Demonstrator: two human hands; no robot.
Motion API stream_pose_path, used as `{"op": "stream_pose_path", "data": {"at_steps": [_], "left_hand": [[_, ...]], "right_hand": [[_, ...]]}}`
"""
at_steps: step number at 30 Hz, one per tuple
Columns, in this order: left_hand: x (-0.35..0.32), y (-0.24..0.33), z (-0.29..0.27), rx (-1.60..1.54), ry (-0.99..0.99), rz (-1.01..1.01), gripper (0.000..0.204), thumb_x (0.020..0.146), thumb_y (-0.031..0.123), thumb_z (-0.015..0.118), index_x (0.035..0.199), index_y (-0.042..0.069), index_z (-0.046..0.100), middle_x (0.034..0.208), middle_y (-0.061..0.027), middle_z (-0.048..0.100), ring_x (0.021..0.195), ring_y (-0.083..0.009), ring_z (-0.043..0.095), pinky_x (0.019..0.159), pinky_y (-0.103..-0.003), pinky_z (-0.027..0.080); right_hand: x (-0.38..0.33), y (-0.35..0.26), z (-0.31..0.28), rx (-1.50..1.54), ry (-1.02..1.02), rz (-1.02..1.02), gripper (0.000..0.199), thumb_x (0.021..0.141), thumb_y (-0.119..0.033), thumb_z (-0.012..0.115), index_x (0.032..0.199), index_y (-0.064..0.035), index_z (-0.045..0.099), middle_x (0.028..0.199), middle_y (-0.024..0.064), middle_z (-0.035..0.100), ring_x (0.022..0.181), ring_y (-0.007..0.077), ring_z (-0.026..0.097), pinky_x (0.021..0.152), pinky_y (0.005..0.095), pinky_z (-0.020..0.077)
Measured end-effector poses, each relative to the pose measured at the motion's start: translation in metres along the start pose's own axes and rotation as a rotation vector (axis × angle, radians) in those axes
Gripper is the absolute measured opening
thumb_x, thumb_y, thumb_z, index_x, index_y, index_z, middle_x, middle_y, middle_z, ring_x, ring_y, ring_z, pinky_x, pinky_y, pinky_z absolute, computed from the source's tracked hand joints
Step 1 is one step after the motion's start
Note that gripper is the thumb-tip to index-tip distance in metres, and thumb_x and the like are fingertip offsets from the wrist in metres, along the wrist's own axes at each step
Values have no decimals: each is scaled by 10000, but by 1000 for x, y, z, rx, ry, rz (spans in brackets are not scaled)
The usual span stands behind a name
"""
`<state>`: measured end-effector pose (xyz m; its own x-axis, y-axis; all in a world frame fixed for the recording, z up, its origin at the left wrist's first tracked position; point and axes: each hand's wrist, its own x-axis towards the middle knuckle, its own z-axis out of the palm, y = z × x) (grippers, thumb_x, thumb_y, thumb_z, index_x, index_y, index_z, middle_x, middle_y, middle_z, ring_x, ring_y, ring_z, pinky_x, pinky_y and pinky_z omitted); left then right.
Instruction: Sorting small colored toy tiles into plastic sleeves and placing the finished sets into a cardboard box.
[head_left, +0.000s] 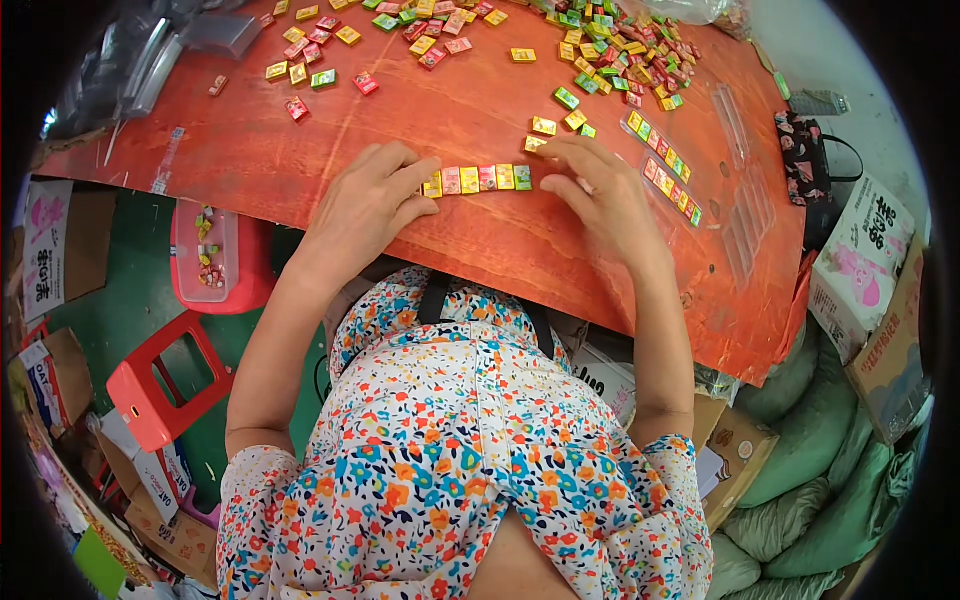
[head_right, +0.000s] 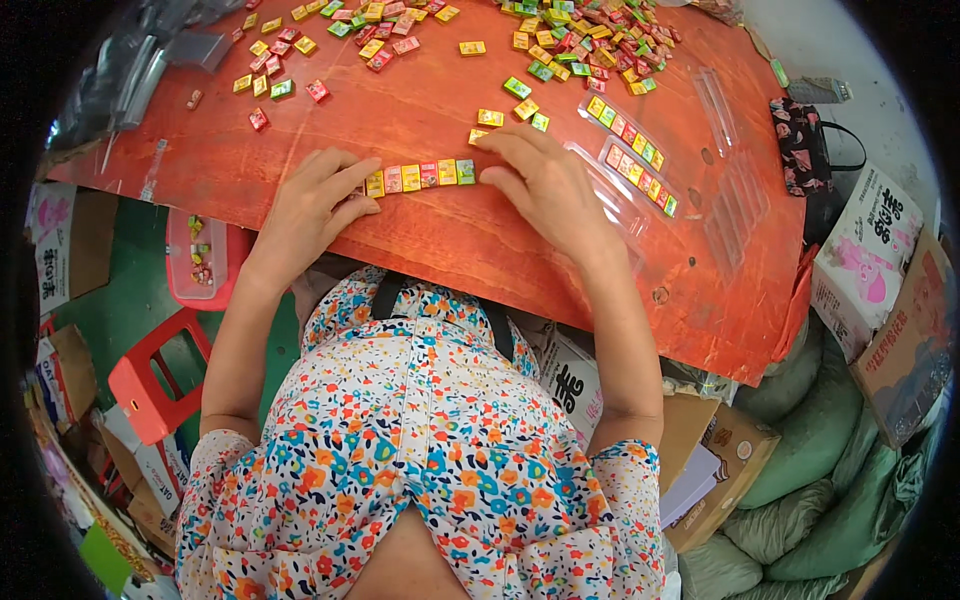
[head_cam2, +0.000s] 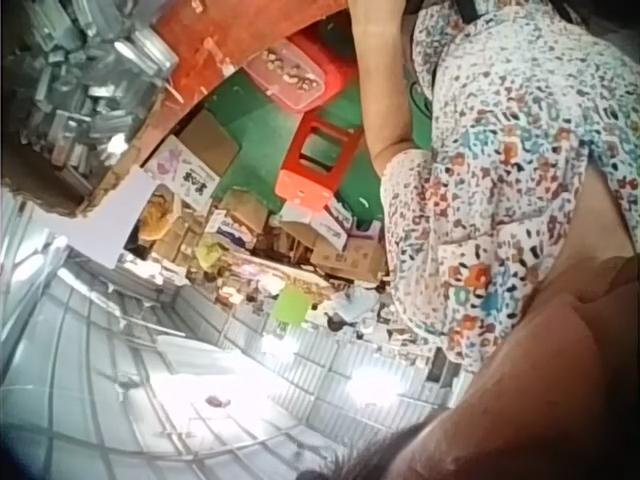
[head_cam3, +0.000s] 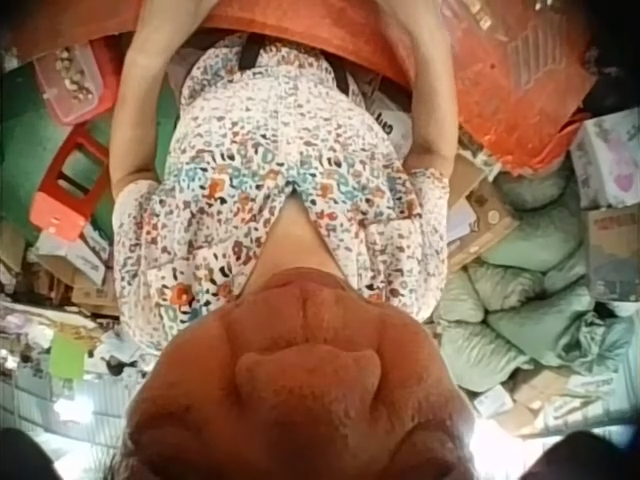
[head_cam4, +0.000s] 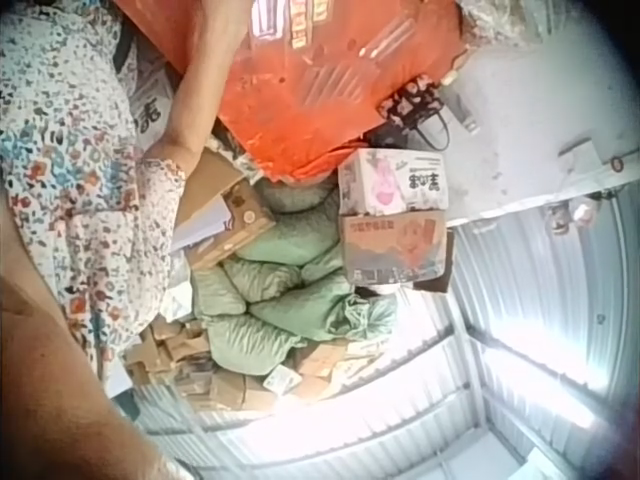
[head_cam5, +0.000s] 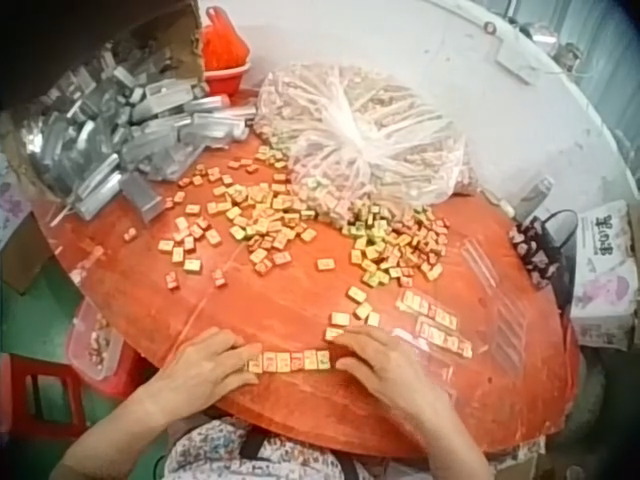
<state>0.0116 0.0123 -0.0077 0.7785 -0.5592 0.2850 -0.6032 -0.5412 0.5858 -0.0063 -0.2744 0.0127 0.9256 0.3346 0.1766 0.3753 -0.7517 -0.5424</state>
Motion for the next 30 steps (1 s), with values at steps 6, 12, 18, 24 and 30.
{"op": "stream_pose_path", "data": {"at_steps": [6, 12, 18, 24, 30], "left_hand": [[8, -11, -18, -6, 116, -63, 371, 794, 152, 751, 1124, 16, 653, 1016, -122, 619, 943, -299, 611, 815, -391, 507], [32, -21, -21, 189, 279, 96, 408, 813, 175, 745, 1165, 3, 631, 1068, -141, 620, 935, -307, 620, 796, -401, 515], [-1, 4, -9, 15, 33, -122, 470, 794, 235, 762, 1179, 9, 616, 1044, -144, 586, 929, -327, 622, 780, -419, 517], [1, 16, 4, 20, -35, -158, 504, 785, 235, 767, 1213, 29, 600, 1041, -143, 558, 943, -334, 622, 775, -436, 519], [0, 12, 2, -29, -29, -182, 510, 776, 210, 774, 1218, 22, 603, 1025, -146, 560, 920, -334, 619, 761, -433, 512]], "right_hand": [[13, 22, -20, -206, 28, 74, 301, 854, -131, 688, 1139, -46, 645, 1056, 117, 656, 920, 286, 650, 797, 380, 519], [23, 36, -13, -322, 44, 94, 240, 858, -129, 659, 1083, -47, 637, 1011, 126, 648, 903, 314, 638, 771, 402, 510], [14, 28, -18, -240, 52, 80, 219, 857, -99, 650, 1071, -49, 641, 1026, 119, 653, 894, 311, 641, 764, 392, 513], [-1, -3, -8, -38, -82, 32, 243, 844, -81, 654, 1085, -51, 650, 1066, 114, 659, 902, 312, 645, 765, 386, 516], [-2, -1, -1, -66, -52, -37, 250, 840, -83, 662, 1085, -34, 647, 1078, 124, 659, 881, 325, 650, 748, 381, 525]]}}
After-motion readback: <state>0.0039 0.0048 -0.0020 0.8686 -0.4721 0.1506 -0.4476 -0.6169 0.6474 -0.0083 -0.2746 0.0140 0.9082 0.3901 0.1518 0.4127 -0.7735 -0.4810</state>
